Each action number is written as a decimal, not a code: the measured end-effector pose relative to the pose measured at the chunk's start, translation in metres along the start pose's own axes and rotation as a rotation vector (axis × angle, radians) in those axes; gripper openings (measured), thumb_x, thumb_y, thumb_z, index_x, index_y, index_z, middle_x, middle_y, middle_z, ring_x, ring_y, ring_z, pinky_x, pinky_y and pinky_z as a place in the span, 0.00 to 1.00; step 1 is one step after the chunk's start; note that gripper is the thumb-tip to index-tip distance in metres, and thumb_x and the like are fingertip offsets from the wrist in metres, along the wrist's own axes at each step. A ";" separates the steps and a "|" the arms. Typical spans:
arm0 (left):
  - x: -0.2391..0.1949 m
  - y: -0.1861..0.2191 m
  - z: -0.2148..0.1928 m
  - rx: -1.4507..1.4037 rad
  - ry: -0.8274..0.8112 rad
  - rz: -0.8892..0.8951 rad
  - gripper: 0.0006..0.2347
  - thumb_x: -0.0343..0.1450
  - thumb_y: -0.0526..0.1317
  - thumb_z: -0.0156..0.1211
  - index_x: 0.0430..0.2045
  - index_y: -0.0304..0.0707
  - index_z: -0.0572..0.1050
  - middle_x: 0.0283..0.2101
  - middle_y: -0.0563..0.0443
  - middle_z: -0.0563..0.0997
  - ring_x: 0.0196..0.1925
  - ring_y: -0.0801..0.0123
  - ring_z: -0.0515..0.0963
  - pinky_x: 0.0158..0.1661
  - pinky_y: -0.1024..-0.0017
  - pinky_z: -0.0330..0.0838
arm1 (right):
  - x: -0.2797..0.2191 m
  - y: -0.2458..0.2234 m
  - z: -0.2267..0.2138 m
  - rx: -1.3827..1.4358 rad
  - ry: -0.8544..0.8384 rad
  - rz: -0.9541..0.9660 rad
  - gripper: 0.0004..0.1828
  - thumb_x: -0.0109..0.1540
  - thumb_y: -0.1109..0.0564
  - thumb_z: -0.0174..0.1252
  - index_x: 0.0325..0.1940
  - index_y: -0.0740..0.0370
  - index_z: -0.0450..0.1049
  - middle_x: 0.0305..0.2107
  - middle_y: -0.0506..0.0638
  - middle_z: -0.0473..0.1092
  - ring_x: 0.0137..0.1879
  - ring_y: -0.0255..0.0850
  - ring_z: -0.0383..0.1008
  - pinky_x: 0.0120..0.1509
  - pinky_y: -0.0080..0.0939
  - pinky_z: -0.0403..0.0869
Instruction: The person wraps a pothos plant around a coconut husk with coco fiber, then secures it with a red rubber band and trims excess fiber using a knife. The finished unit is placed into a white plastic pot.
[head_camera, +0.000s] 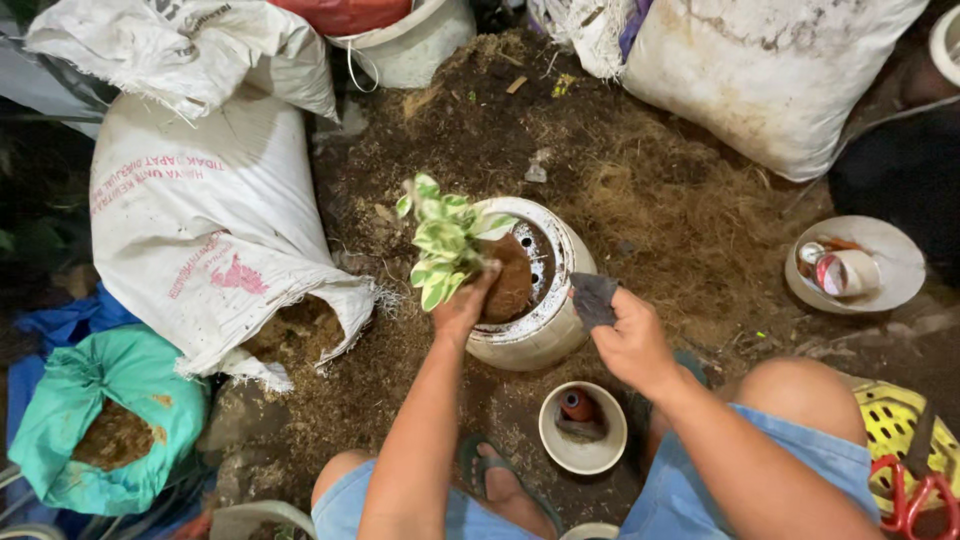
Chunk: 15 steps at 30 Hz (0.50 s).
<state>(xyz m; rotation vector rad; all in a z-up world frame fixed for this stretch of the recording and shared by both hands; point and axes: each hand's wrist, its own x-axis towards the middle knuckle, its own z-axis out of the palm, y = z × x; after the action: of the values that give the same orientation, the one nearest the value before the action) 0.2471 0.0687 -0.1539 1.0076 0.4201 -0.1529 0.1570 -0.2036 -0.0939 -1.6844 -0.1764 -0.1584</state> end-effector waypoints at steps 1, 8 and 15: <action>0.002 0.003 -0.005 -0.530 -0.039 -0.088 0.32 0.65 0.51 0.73 0.63 0.42 0.67 0.67 0.42 0.74 0.72 0.56 0.73 0.72 0.55 0.66 | 0.002 0.002 0.002 0.008 -0.003 -0.001 0.19 0.62 0.68 0.53 0.57 0.65 0.76 0.44 0.49 0.79 0.49 0.35 0.78 0.57 0.36 0.75; -0.062 0.045 -0.030 -0.096 0.064 0.159 0.30 0.67 0.54 0.64 0.60 0.34 0.68 0.62 0.35 0.74 0.64 0.44 0.74 0.61 0.46 0.72 | 0.011 0.008 -0.001 0.285 0.039 0.091 0.14 0.70 0.65 0.51 0.60 0.67 0.74 0.48 0.51 0.77 0.54 0.38 0.76 0.64 0.39 0.74; -0.185 0.099 -0.010 -0.410 -0.341 0.136 0.30 0.71 0.58 0.54 0.63 0.36 0.67 0.62 0.38 0.75 0.62 0.48 0.76 0.58 0.49 0.73 | -0.015 -0.023 0.054 0.735 -0.147 0.251 0.20 0.67 0.61 0.46 0.62 0.68 0.71 0.55 0.51 0.74 0.64 0.40 0.71 0.72 0.41 0.65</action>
<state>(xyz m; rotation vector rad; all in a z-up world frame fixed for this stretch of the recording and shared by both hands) 0.1066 0.1174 -0.0053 0.5878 0.0632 -0.1073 0.1373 -0.1472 -0.0810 -0.9702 -0.1113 0.2030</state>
